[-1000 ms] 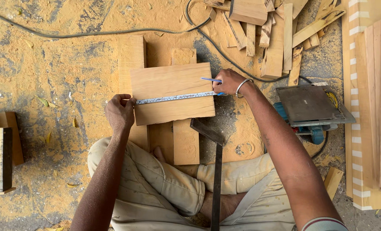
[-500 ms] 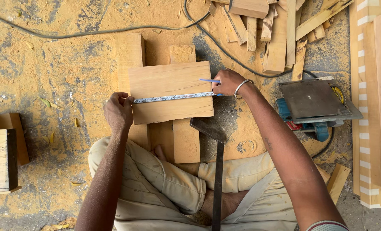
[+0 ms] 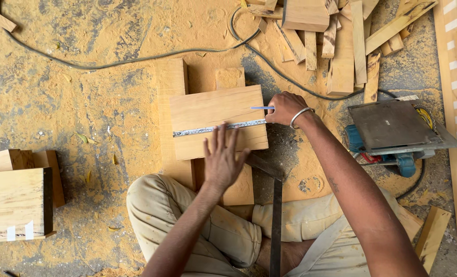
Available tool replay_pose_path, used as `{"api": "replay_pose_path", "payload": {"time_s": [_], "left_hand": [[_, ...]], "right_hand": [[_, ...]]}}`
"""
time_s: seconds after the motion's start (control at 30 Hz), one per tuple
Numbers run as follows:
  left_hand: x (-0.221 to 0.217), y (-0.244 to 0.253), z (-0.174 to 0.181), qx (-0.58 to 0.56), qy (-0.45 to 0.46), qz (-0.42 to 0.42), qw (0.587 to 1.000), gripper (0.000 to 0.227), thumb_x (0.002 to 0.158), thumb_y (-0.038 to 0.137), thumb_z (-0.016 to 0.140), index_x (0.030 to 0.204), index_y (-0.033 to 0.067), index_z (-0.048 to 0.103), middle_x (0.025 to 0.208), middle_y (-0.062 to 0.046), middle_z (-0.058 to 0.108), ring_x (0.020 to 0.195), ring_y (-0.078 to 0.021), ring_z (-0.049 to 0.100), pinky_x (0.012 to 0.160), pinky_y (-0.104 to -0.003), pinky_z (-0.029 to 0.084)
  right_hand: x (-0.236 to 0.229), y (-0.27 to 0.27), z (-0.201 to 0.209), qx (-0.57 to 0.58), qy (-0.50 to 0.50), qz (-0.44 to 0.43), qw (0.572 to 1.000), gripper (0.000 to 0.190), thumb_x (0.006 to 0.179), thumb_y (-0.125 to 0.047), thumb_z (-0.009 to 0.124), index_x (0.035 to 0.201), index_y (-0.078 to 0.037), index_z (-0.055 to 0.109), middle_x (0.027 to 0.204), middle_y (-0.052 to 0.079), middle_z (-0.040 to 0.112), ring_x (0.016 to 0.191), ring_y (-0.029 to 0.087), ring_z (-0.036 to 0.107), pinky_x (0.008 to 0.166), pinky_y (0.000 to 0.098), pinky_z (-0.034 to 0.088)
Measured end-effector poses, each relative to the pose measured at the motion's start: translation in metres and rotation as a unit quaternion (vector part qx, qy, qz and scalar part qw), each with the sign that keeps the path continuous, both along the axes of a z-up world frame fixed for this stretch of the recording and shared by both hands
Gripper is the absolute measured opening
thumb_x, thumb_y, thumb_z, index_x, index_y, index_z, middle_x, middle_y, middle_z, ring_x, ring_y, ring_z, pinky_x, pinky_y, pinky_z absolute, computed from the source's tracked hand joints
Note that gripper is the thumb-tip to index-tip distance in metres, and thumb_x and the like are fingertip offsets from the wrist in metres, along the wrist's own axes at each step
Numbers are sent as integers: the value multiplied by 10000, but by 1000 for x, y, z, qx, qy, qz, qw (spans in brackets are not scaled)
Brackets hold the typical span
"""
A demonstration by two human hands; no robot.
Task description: The person measures and marks wooden planks with a tape measure and pencil, then uses a circular saw with a square guide to cut the wood. They repeat this process on multiple pieces, stacking the cut planks and discarding offcuts.
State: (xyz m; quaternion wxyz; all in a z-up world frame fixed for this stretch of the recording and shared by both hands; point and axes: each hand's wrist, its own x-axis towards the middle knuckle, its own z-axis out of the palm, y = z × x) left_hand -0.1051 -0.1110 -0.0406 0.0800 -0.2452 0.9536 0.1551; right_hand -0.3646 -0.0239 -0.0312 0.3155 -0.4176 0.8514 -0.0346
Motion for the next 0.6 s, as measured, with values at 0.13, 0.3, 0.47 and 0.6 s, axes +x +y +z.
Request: {"api": "replay_pose_path", "payload": {"time_s": [0.13,0.3,0.47,0.6], "left_hand": [[-17,20,15,-6,67,47,997,812,1063,608,497,1654,188,131,1724,-173,11,1597,-354,19,1227,-678,75],[16,-9,42,14,-77,61,995,1088,876,610,648,1631,132,28,1703,-187,-63,1577,-382,-3,1210,-688,68],[51,-20,41,-95,-138,-4,986,1081,869,441,716,1632,118,22,1707,-185,-12,1577,-376,47,1230,-647,133],[44,-31,4,-227,-97,-106,963,965,912,319,677,1632,105,71,1673,-242,100,1528,-405,195,1199,-652,235]], "right_hand": [[2,3,-1,16,-3,8,1000,232,776,-354,788,879,-147,813,700,105,727,659,256,688,659,397,544],[11,18,0,-24,-35,-5,999,358,765,-467,814,782,-110,816,570,56,650,532,203,603,583,378,473],[12,46,10,-126,-39,-98,986,386,789,-507,787,827,-123,783,528,35,609,464,176,535,479,350,410],[27,113,15,-262,-123,-197,937,417,816,-507,765,733,-98,773,523,26,578,472,125,499,465,308,347]]}}
